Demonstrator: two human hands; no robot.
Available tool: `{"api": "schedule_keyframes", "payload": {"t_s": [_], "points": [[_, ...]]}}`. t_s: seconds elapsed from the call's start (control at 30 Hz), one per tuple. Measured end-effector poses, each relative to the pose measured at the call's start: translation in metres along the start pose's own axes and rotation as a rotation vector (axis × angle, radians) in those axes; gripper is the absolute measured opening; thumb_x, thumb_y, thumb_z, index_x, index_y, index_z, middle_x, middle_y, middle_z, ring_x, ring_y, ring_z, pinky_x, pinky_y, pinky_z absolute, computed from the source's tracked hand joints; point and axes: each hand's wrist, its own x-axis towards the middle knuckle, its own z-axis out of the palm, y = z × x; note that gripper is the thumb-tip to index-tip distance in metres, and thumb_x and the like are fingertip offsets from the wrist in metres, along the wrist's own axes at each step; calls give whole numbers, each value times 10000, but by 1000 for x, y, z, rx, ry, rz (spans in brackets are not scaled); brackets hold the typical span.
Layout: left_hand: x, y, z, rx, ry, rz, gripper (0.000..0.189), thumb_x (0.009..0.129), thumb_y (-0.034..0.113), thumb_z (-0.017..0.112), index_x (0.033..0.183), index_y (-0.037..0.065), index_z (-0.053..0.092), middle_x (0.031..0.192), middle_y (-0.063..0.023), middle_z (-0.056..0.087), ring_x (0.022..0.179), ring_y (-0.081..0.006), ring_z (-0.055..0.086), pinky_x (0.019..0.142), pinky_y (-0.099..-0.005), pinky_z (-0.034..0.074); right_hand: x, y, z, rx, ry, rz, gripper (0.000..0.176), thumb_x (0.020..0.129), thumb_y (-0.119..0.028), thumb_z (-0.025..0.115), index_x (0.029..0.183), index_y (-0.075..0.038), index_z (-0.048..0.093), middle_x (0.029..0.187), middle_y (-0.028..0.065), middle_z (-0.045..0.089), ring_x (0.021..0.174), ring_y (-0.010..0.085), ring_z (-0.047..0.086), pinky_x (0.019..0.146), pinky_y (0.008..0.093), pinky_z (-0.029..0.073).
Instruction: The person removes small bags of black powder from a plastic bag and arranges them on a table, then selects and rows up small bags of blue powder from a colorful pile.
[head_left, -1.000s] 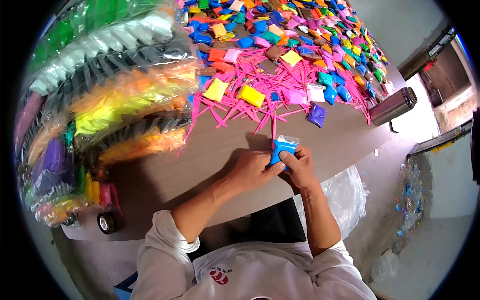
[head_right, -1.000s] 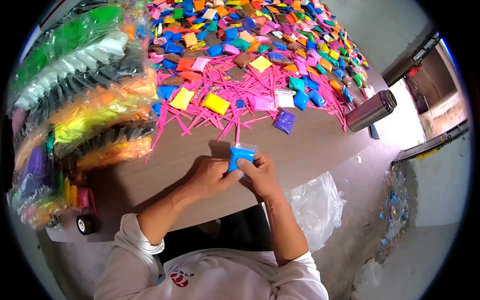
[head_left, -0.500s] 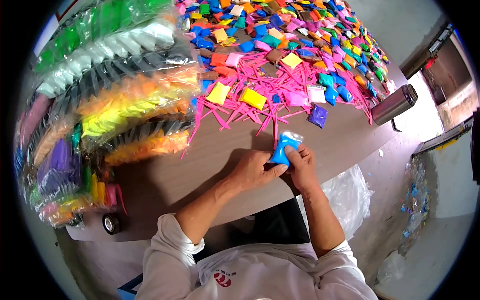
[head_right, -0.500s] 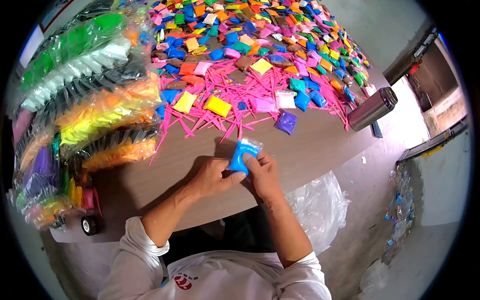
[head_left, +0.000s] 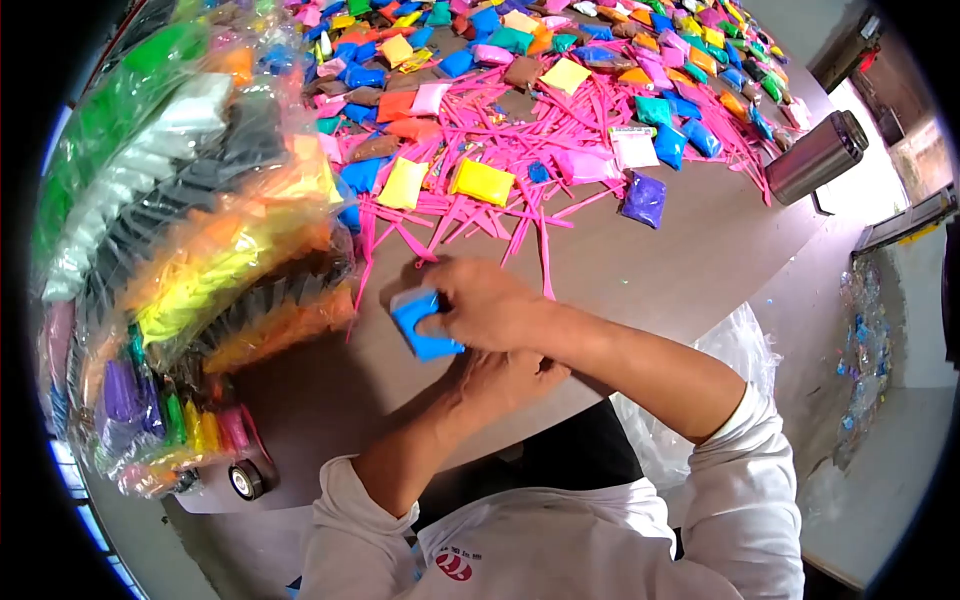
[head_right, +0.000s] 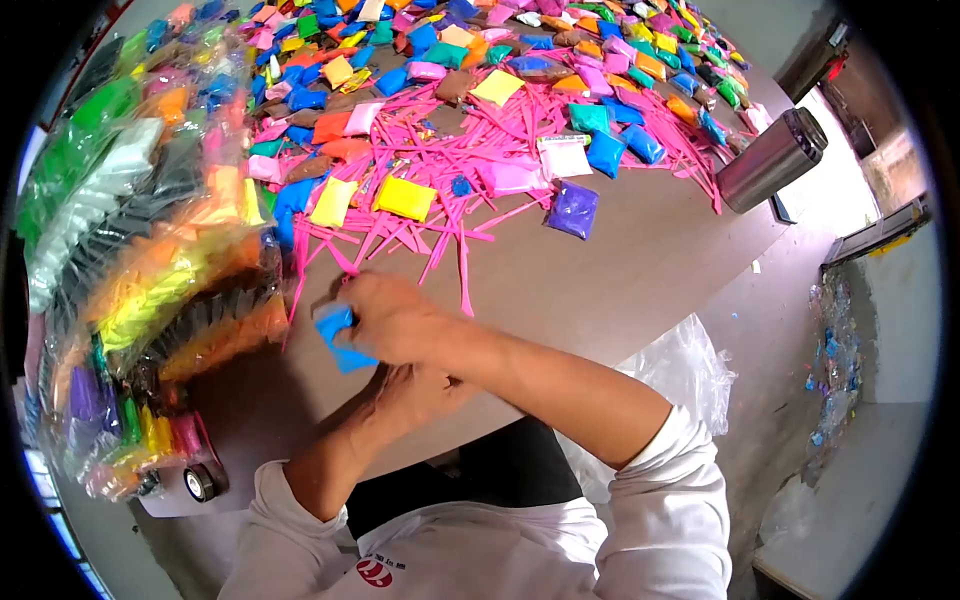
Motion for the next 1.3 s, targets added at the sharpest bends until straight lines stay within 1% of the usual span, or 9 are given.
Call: {"api": "schedule_keyframes", "payload": {"t_s": [0.13,0.2,0.3,0.37,0.57,0.7,0.83,1.1,1.3], "points": [[4,11,-8,112,171,87,234,796,172,746,971,21,712,875,-132,696,831,-319,664,799,-455,498,20,0,8,-194,-48,40,235,783,-141,732,930,13,632,895,224,652,902,411,650,782,497,514],[17,28,-31,-2,-62,31,239,878,237,675,988,25,672,1003,-164,685,934,-357,653,845,-500,493,45,3,-8,-455,234,-100,282,737,-139,742,945,10,623,886,200,629,901,400,627,759,484,511],[14,20,-17,-26,9,62,120,877,182,676,860,65,651,837,-99,650,789,-307,653,699,-436,526,98,21,-27,-527,587,-449,327,691,-172,754,942,-7,624,947,176,609,961,376,597,776,481,497],[13,12,-12,13,52,109,74,849,130,692,836,73,646,791,-68,632,713,-265,650,581,-387,526,122,24,-24,-535,544,-467,346,669,-185,766,935,-15,625,1001,170,601,1009,369,582,796,475,489],[14,16,-29,-44,14,81,62,842,146,666,885,103,674,817,-61,666,768,-282,676,626,-418,534,167,29,17,-769,297,-406,570,659,-421,760,1118,-87,696,1119,116,555,1182,298,446,978,484,347],[13,12,-33,-36,-21,75,84,850,152,646,900,87,663,821,-72,662,770,-278,669,651,-407,537,172,29,11,-853,150,-296,434,707,-381,713,1080,-158,714,1052,119,646,1132,312,547,982,486,361],[8,5,-15,-157,73,91,98,825,117,705,796,59,632,770,-85,628,708,-283,638,604,-396,515,155,35,-35,-843,143,-281,431,697,-382,722,1048,-133,728,1010,135,658,1091,320,577,987,473,392],[15,9,-16,-157,129,112,203,804,82,739,690,46,575,713,-77,592,645,-275,613,553,-394,494,114,89,-155,-530,289,-166,278,735,-65,661,1001,11,678,1032,150,672,996,295,645,920,409,506],[16,11,-18,-174,133,116,202,804,85,740,689,49,578,722,-74,599,646,-275,615,557,-391,498,103,73,-158,-250,466,-49,186,795,-7,614,969,-1,678,871,124,681,838,229,667,769,359,531]]}}
